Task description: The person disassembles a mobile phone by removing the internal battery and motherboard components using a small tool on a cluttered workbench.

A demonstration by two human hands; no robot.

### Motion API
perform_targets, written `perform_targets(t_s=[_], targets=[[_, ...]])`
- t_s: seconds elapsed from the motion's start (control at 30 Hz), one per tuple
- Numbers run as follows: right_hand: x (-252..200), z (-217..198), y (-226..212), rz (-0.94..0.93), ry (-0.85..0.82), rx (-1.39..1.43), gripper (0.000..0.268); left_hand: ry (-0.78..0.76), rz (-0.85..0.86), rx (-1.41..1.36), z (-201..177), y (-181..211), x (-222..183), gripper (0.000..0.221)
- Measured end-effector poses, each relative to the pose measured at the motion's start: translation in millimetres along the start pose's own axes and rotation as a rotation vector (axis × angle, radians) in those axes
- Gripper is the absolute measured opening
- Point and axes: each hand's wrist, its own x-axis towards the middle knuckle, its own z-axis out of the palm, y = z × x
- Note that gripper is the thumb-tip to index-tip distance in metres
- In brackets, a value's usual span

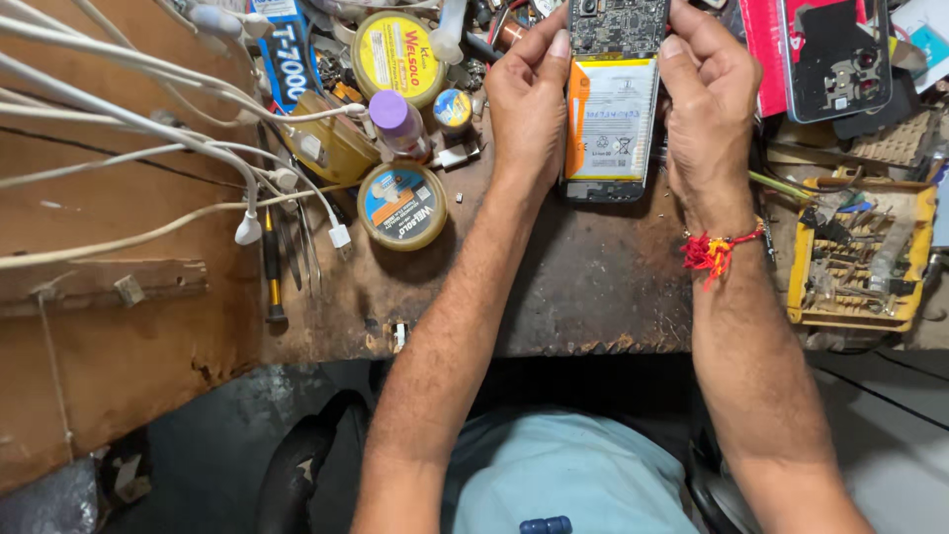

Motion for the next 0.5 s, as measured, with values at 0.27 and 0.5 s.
perform_targets(t_s=[0.27, 0.5], targets=[[-4.5, -2.7, -2.8, -0.018, 0.044, -0.006, 0.035, -0.068, -0.103, -0.113, -2.7, 11.1, -2.7, 0.036], [-7.1, -0.6, -8.0, -0.010, 0.039, 0.032, 0.034, -0.095, -0.141, -0.159, -1.1, 20.1, -5.0, 0.037]])
